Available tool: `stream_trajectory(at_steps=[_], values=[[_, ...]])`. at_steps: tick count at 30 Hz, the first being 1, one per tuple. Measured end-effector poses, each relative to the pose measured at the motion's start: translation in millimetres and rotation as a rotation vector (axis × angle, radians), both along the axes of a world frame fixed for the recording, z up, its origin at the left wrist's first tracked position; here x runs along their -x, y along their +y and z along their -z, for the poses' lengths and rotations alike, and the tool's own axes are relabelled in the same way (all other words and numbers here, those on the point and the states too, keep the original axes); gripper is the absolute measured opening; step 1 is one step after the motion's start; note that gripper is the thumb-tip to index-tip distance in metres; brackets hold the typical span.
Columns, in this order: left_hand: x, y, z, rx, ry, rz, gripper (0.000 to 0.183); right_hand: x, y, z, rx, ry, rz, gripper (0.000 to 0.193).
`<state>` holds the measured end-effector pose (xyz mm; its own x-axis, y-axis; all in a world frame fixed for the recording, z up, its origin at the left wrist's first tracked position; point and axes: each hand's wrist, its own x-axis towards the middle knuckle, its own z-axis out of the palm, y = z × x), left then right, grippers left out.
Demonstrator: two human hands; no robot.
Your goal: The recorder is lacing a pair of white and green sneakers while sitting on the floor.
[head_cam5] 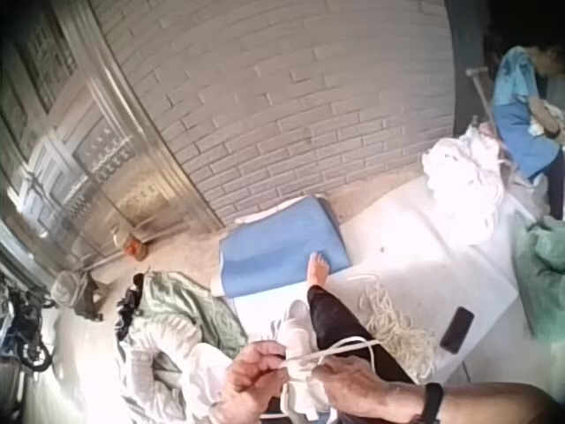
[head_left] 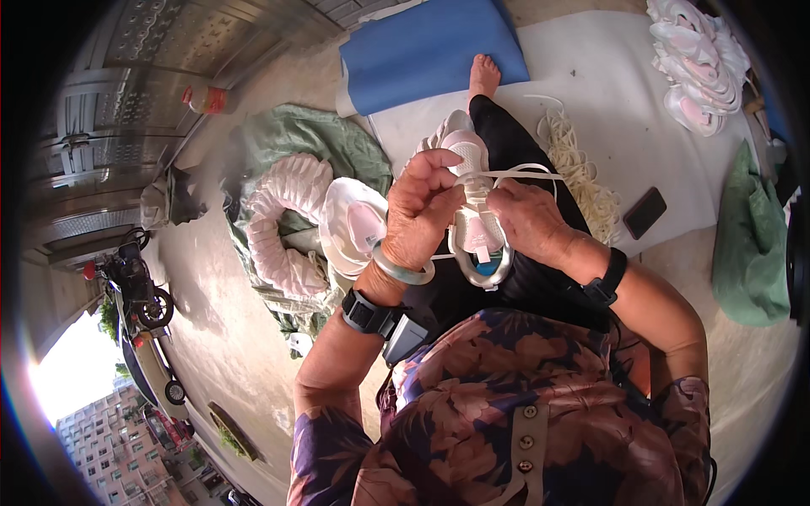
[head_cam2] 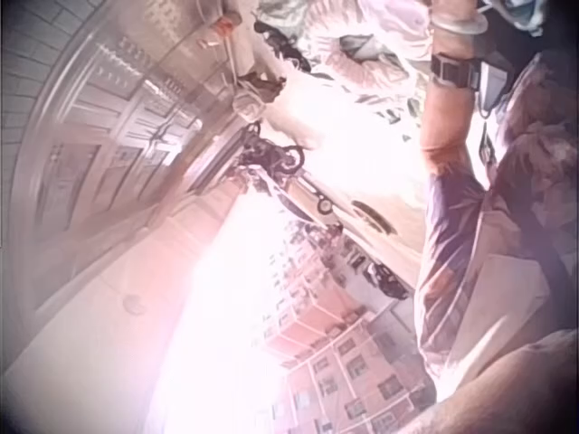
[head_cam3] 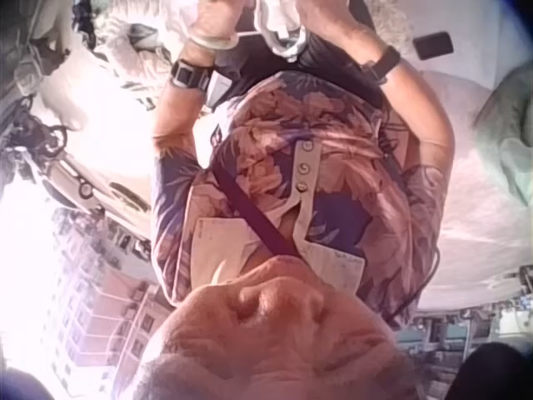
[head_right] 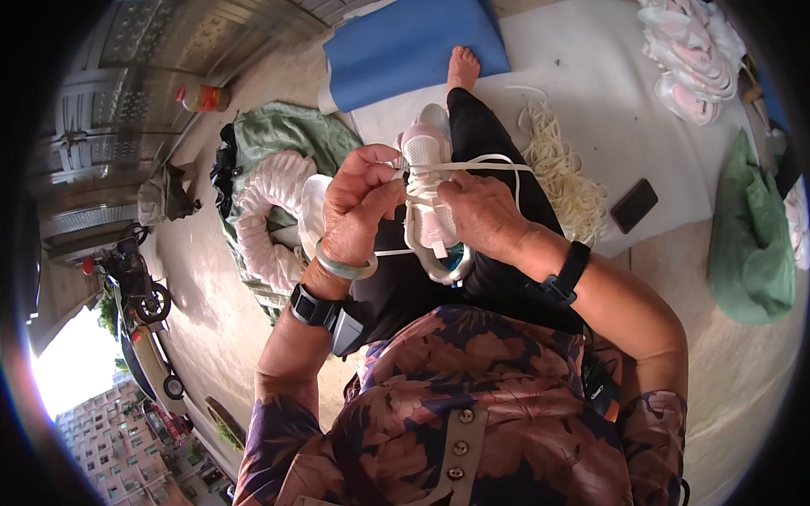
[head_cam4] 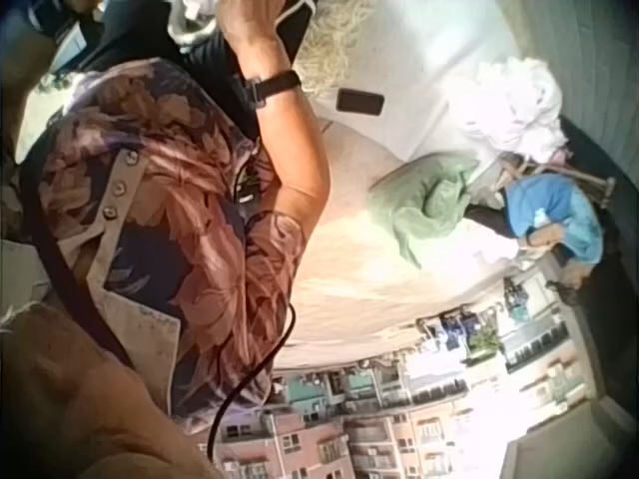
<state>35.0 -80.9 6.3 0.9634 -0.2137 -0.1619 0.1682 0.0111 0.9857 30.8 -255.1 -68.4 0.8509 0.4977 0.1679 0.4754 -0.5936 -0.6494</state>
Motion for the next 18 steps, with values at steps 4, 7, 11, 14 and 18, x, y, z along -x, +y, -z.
stream_trajectory(at_steps=[4,7,11,14,18], values=[[0,1,1,0.007,-0.033,-0.027,0.028,0,2,5,-0.071,0.067,0.032,0.015],[0,1,1,0.025,-0.051,-0.035,0.028,0,3,10,-0.255,0.083,0.052,0.015],[1,1,0,0.020,-0.052,-0.056,0.027,-3,5,18,-0.313,0.151,0.076,0.016],[0,4,0,0.021,-0.043,-0.065,0.026,-2,6,21,-0.292,0.155,0.093,0.016],[1,7,0,0.007,-0.046,-0.064,0.026,0,8,21,-0.303,0.203,0.124,0.014]])
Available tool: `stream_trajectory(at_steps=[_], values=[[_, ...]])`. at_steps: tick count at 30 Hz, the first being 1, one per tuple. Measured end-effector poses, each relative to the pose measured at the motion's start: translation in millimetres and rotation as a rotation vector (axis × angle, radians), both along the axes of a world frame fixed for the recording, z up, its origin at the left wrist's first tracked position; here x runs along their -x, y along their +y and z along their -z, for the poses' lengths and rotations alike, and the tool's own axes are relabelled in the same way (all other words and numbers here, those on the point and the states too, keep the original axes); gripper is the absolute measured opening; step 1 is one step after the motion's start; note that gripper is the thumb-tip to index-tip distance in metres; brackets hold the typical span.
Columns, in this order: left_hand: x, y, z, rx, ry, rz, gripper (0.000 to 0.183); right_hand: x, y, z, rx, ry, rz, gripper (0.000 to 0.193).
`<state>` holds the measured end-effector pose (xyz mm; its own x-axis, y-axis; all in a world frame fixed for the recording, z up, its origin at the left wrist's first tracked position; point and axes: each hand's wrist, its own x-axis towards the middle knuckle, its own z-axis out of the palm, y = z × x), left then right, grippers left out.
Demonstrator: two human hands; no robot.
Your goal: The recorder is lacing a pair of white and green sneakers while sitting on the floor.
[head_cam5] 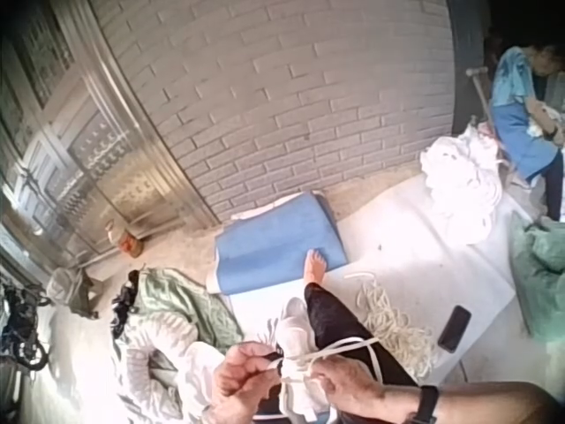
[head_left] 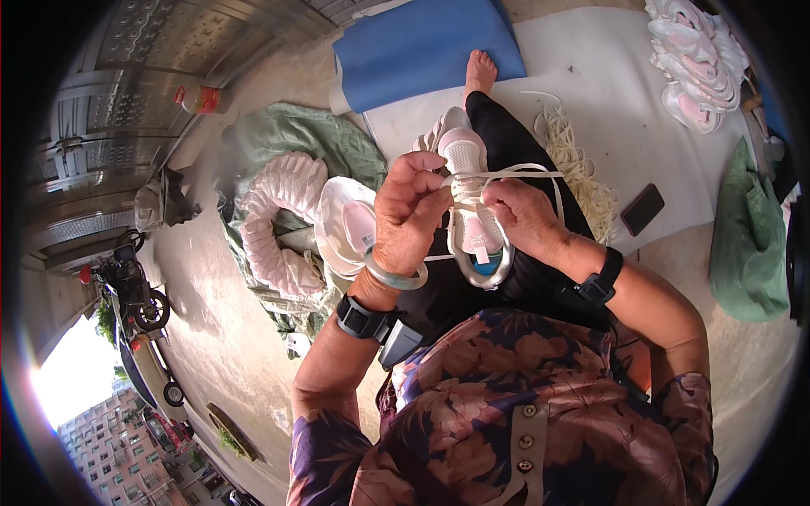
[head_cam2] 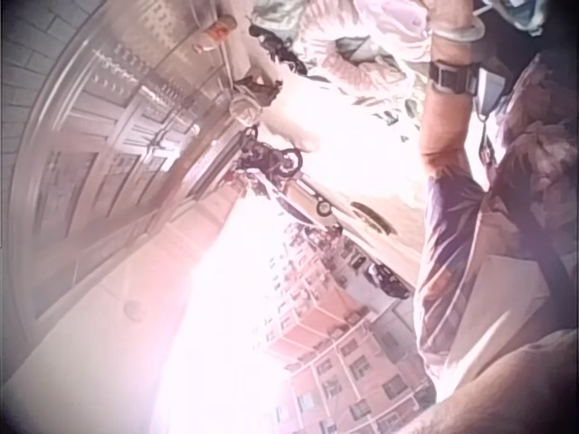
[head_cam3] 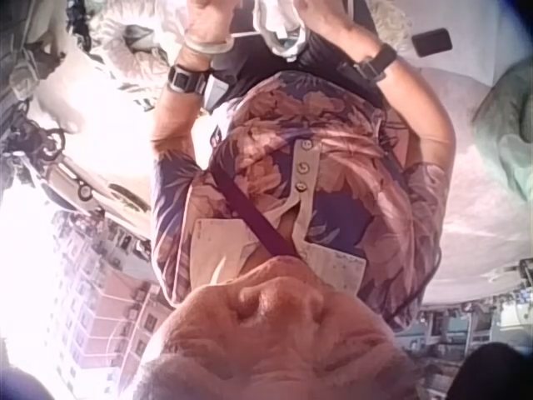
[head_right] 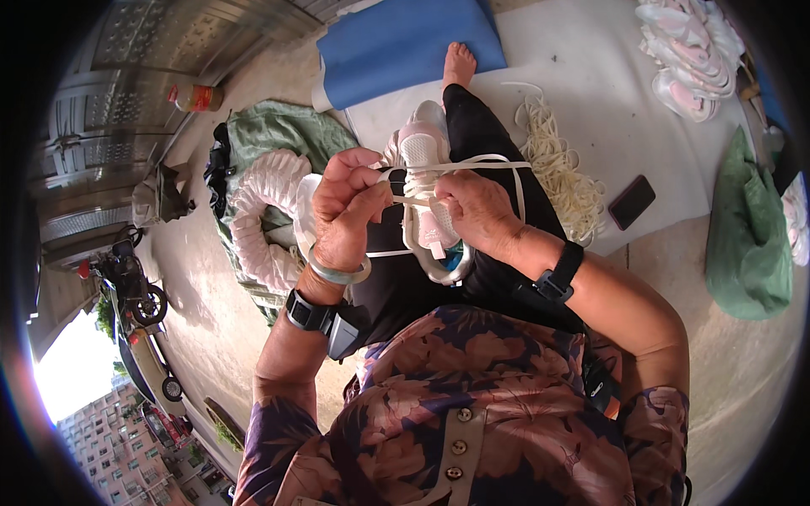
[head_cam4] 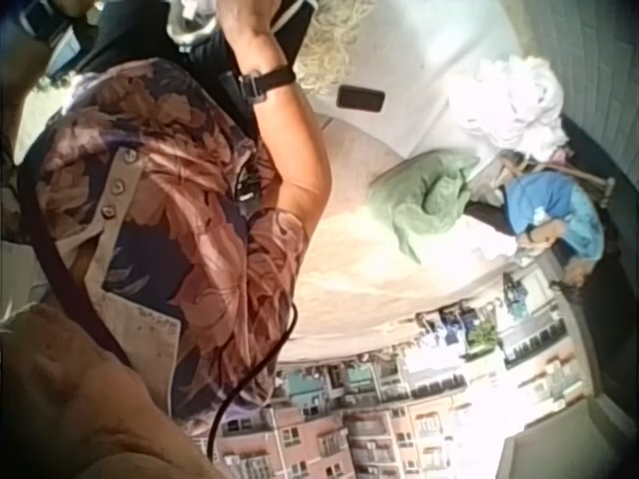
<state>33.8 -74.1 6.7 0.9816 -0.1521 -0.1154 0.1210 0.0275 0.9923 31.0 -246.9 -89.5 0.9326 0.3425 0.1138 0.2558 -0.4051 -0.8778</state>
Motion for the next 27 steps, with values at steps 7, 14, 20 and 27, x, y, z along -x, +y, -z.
stream_trajectory(at_steps=[7,14,20,27], values=[[1,3,1,0.048,-0.002,0.031,0.030,-9,-2,2,-0.082,0.081,-0.080,0.012],[2,5,1,0.093,0.013,0.068,0.035,-9,3,3,-0.014,0.038,-0.083,0.011],[2,7,1,0.056,0.007,0.056,0.034,-7,3,4,-0.033,0.027,-0.060,0.012],[5,9,2,0.048,0.006,0.036,0.032,-9,2,7,-0.061,0.130,-0.054,0.010]])
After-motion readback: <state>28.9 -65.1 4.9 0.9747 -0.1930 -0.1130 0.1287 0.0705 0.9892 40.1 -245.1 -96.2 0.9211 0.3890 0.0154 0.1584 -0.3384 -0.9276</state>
